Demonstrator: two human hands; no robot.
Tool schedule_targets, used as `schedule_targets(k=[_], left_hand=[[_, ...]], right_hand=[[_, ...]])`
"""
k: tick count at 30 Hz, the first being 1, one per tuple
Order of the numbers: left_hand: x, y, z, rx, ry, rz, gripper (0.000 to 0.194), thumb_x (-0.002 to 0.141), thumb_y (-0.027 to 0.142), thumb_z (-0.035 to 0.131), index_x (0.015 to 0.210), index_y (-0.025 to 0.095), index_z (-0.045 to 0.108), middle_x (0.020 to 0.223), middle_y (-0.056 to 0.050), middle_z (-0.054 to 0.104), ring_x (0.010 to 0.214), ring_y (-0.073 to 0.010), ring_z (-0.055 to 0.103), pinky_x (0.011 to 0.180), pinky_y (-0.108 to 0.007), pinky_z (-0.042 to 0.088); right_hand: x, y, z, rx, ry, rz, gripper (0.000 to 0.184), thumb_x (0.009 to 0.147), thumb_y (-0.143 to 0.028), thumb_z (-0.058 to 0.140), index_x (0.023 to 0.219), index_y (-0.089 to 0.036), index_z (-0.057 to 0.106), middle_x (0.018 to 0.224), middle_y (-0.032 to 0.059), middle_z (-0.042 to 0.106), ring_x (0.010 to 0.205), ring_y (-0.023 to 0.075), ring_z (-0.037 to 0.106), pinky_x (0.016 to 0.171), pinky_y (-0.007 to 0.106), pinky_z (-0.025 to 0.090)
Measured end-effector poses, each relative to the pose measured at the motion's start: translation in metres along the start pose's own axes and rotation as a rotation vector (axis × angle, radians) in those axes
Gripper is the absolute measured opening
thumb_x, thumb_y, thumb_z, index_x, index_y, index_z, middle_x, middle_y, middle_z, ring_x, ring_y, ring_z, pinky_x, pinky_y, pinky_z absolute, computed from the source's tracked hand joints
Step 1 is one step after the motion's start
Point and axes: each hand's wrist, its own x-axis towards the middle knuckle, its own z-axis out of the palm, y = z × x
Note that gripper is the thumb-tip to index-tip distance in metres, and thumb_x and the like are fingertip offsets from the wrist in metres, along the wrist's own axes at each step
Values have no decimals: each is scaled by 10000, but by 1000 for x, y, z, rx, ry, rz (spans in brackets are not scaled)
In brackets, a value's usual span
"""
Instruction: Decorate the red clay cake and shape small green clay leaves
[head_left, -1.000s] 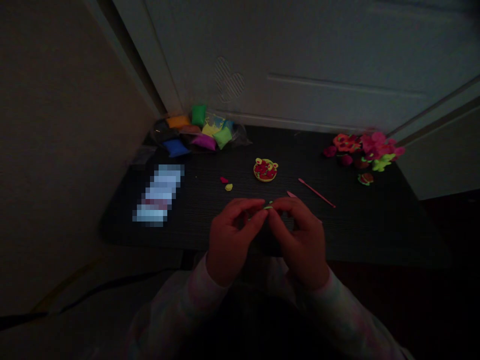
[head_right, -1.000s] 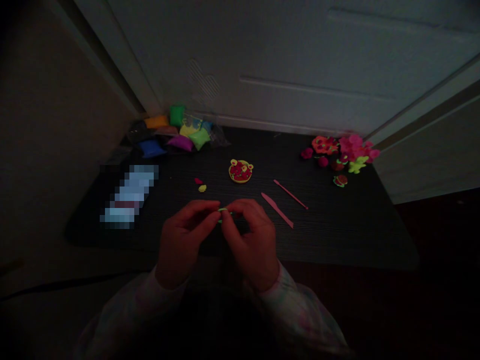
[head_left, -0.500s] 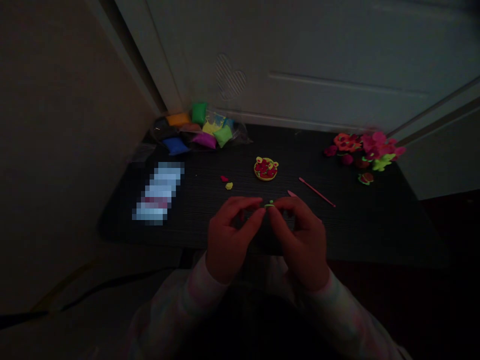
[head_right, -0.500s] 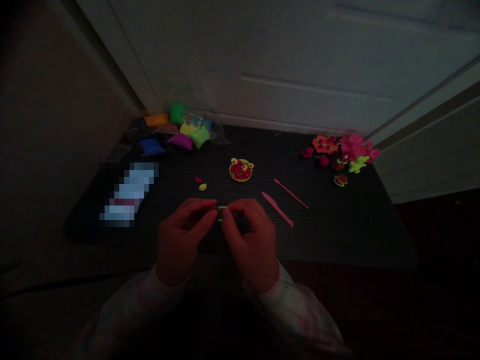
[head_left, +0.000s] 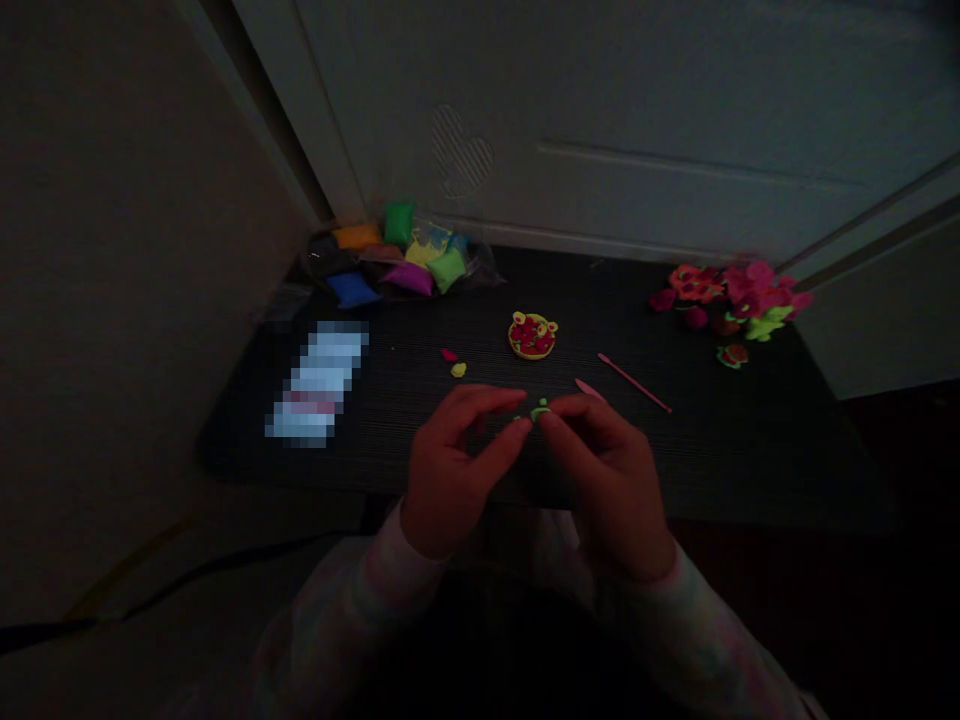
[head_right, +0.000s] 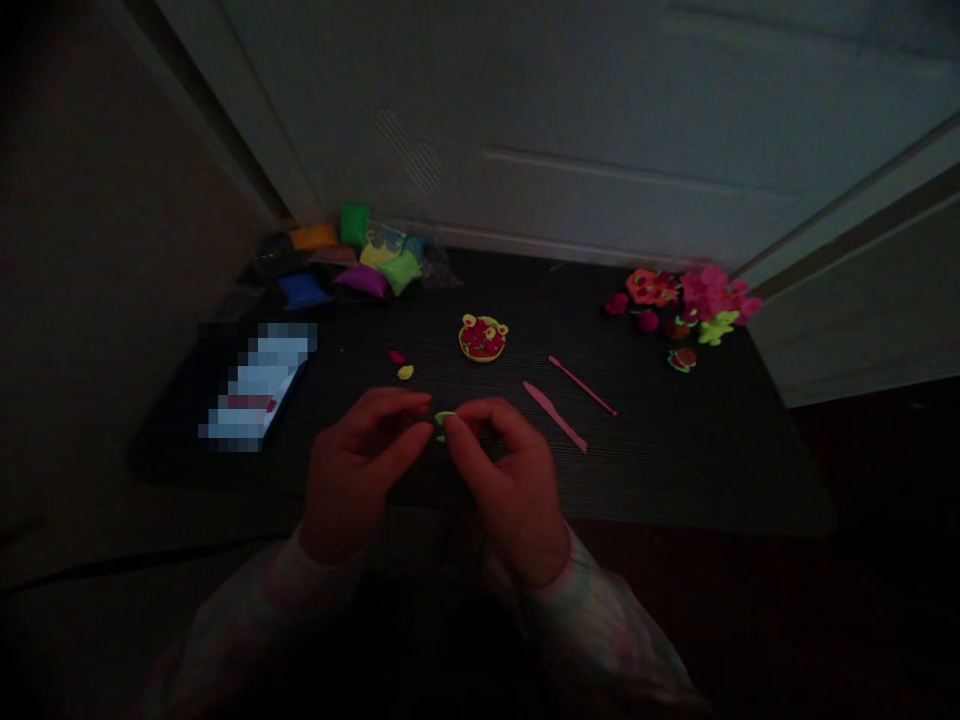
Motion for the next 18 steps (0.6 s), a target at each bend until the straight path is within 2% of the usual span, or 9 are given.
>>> schedule_targets(k=[3, 7, 11, 18], left_hand=[[6, -1, -11, -127, -195, -17, 254, 659, 205, 650, 905, 269, 643, 918, -12, 592, 754, -112, 545, 639, -230, 443], [9, 0, -18, -230, -320, 13, 258, 636, 184, 667, 868, 298, 662, 912, -13, 603, 851, -144, 559, 709, -258, 457], [8, 3, -16, -250, -355, 22, 263, 630, 167, 668, 860, 294, 666, 900, -21, 595, 840, -151, 568, 739, -285, 466], [8, 3, -13, -274, -317, 31, 227, 625, 142, 669, 808, 275, 676, 849, -13, 601, 818, -134, 568, 741, -268, 463]], right_hand=[[0, -2, -4, 276, -170, 224, 81, 694, -290, 606, 701, -212, 585, 663, -42, 555, 611, 86, 495, 555, 214, 392], [-3, -6, -7, 416, -275, 279, 50, 697, -262, 615, 715, -215, 614, 680, -40, 571, 630, 76, 497, 576, 202, 391], [-6, -11, -7, 475, -304, 328, 41, 700, -245, 616, 727, -215, 622, 682, -45, 574, 629, 68, 498, 578, 193, 394], [-7, -12, -6, 439, -278, 315, 37, 689, -240, 620, 718, -218, 626, 679, -46, 578, 646, 80, 495, 595, 204, 404]])
